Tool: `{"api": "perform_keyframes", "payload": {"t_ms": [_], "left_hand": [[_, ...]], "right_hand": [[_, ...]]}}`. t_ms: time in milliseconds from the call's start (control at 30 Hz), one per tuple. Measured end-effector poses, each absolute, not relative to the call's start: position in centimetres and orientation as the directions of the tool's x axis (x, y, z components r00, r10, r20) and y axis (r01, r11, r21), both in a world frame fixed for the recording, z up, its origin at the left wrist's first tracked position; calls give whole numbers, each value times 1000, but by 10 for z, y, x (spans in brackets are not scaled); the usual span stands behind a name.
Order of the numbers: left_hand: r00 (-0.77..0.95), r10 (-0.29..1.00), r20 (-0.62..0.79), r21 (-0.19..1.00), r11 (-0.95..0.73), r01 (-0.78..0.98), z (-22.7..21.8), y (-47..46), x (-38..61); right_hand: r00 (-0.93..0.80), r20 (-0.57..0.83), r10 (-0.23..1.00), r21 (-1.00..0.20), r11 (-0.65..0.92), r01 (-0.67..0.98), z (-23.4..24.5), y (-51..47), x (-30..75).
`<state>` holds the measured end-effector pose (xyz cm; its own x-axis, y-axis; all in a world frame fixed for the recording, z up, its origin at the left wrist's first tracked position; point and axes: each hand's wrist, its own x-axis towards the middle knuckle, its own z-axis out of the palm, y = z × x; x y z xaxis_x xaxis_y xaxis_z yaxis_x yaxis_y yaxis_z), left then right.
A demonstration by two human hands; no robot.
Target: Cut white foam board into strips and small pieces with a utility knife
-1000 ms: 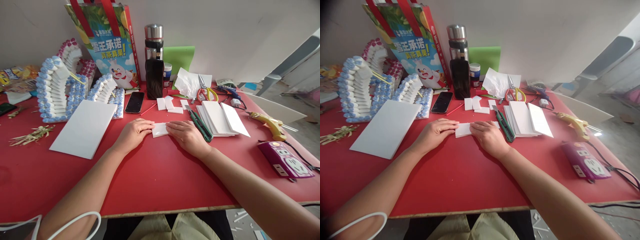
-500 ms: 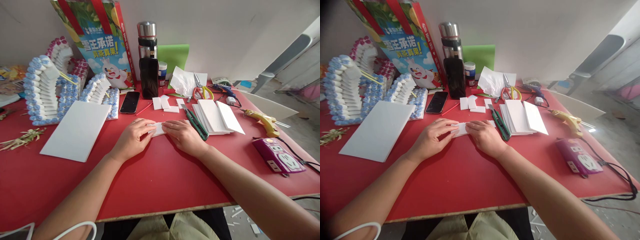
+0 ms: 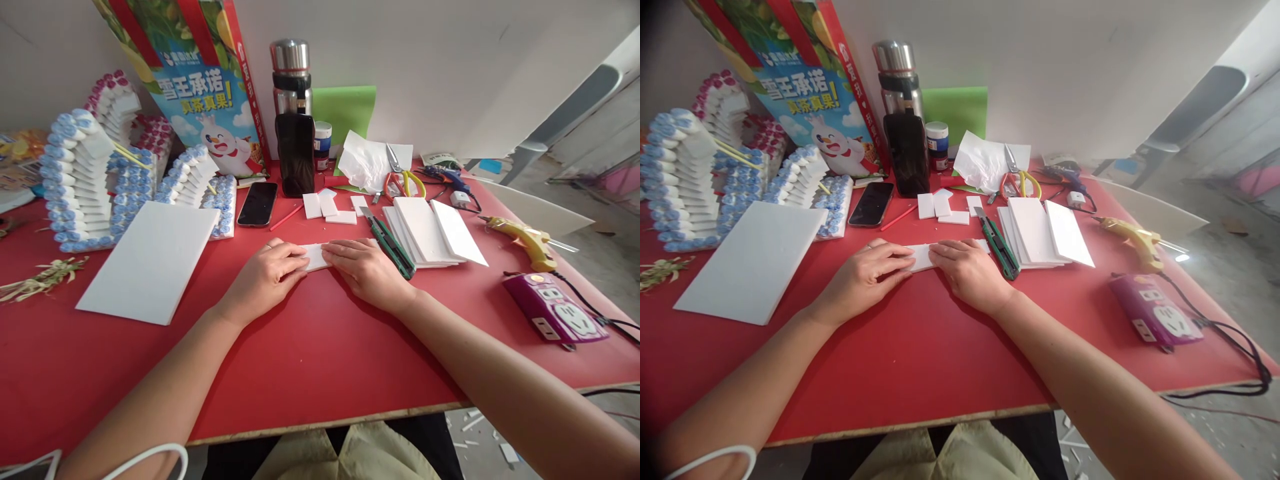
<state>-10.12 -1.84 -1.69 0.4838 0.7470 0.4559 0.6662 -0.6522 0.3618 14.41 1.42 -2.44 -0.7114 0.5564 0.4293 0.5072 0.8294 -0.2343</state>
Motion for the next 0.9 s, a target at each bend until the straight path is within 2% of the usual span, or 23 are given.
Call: {"api": "perform_keyframes", "payload": {"t_ms": [267,500,767,900], "left_hand": [[536,751,387,329,-655,681,-8,-21,-101],[531,769,356,413,-639,649,-10,-20,-110],[501,771,393,449,-637,627,-8,-18,-107],[412,822,394,571,-569,592,-9,-17,-108]], "right_hand": [[-707,434,559,-238,827,509,-25,15,144],[-714,425,557,-236,829,506,-24,15,144],[-717,421,555,-236,831,504,-25,16,145],[-721,418,553,-232,832,503,-25,15,145]]}}
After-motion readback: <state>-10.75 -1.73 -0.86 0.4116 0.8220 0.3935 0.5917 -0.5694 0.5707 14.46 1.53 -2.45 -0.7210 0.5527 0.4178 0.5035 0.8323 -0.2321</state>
